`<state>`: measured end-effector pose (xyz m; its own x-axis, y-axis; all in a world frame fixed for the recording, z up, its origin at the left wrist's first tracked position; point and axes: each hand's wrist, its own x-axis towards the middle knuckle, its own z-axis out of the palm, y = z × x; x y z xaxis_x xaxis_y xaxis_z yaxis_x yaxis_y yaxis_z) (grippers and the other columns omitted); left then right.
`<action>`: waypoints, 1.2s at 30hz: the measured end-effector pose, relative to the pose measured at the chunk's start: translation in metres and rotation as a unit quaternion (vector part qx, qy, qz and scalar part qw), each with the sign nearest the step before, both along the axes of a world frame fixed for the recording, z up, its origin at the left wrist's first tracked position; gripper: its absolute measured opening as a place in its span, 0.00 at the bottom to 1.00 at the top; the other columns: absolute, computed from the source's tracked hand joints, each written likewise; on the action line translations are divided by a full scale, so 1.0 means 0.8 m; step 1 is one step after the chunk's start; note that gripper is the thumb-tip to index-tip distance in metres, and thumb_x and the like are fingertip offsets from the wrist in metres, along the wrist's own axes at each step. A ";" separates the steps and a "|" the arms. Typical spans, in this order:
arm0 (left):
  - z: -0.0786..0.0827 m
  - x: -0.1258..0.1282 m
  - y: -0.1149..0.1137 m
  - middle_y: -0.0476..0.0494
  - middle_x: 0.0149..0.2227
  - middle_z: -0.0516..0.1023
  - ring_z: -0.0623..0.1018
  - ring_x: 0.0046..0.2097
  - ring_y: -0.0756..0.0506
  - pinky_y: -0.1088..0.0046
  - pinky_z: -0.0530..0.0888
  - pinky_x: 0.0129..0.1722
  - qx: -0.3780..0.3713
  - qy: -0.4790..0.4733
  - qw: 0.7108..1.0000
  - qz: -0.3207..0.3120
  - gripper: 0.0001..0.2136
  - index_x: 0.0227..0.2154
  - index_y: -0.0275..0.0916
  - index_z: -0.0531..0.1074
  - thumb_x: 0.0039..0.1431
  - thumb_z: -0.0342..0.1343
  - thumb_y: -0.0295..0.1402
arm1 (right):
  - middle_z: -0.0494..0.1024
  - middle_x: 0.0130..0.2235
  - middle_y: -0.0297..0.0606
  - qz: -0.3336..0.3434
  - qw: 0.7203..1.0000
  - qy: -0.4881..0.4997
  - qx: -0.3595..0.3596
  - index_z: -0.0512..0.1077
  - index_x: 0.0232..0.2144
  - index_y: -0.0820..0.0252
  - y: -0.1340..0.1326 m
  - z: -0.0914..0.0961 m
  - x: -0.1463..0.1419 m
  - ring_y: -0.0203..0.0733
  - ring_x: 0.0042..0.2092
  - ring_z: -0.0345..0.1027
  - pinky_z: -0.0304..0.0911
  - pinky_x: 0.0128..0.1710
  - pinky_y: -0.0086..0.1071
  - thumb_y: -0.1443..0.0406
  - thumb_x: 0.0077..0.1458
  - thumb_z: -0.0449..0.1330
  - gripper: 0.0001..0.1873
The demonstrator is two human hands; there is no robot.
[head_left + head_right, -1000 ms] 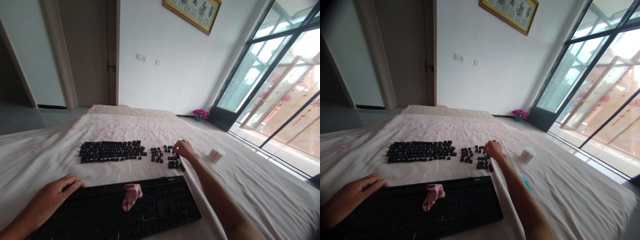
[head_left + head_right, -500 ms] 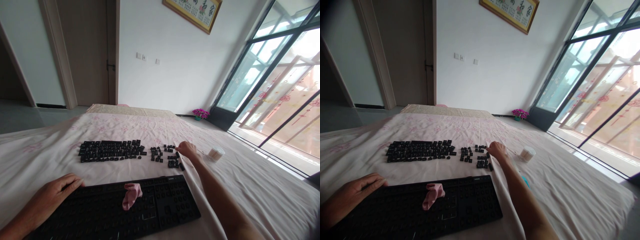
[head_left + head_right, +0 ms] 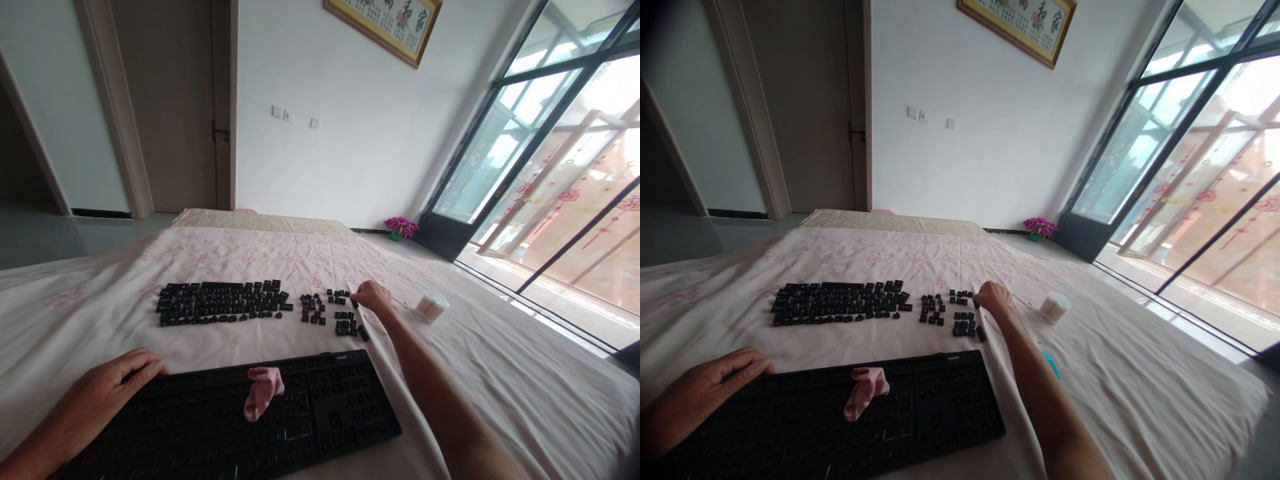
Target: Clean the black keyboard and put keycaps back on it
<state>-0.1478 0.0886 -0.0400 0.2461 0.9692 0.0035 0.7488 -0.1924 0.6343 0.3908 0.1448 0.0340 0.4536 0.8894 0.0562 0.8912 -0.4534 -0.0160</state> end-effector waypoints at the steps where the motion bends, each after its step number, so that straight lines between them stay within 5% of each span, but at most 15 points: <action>1: 0.000 0.000 0.000 0.50 0.36 0.79 0.77 0.41 0.45 0.79 0.70 0.41 -0.012 -0.005 1.000 -0.005 0.20 0.33 0.43 0.74 0.60 0.45 0.52 | 0.80 0.39 0.45 -0.001 1.000 0.003 0.001 0.80 0.35 0.54 0.001 -0.001 0.000 0.47 0.38 0.73 0.61 0.33 0.33 0.56 0.45 0.60 0.16; 9: 0.005 0.003 -0.003 0.53 0.32 0.78 0.76 0.39 0.46 0.80 0.69 0.38 -0.046 -0.013 0.999 -0.017 0.15 0.32 0.43 0.73 0.60 0.47 0.47 | 0.79 0.40 0.44 0.023 1.000 0.008 0.018 0.80 0.36 0.54 -0.013 0.005 -0.010 0.46 0.39 0.72 0.60 0.34 0.33 0.54 0.50 0.57 0.17; 20: 0.012 0.005 -0.007 0.52 0.33 0.78 0.76 0.39 0.47 0.81 0.68 0.38 -0.043 -0.002 0.999 -0.020 0.20 0.33 0.43 0.72 0.61 0.44 0.51 | 0.80 0.34 0.32 0.205 0.978 0.036 0.003 0.81 0.29 0.47 -0.037 0.010 -0.058 0.43 0.45 0.68 0.57 0.37 0.28 0.56 0.43 0.66 0.08; 36: 0.013 0.005 -0.008 0.52 0.32 0.78 0.76 0.39 0.47 0.81 0.68 0.37 -0.042 0.000 0.999 -0.022 0.17 0.31 0.43 0.72 0.61 0.45 0.48 | 0.80 0.37 0.34 0.196 0.979 0.043 0.036 0.80 0.35 0.48 -0.021 0.002 -0.048 0.43 0.47 0.67 0.57 0.41 0.28 0.56 0.53 0.59 0.12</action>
<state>-0.1436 0.0822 -0.0292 0.2884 0.9544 -0.0764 0.7407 -0.1718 0.6495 0.3525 0.1277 0.0353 0.0836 0.9912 0.1021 0.9905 -0.0714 -0.1177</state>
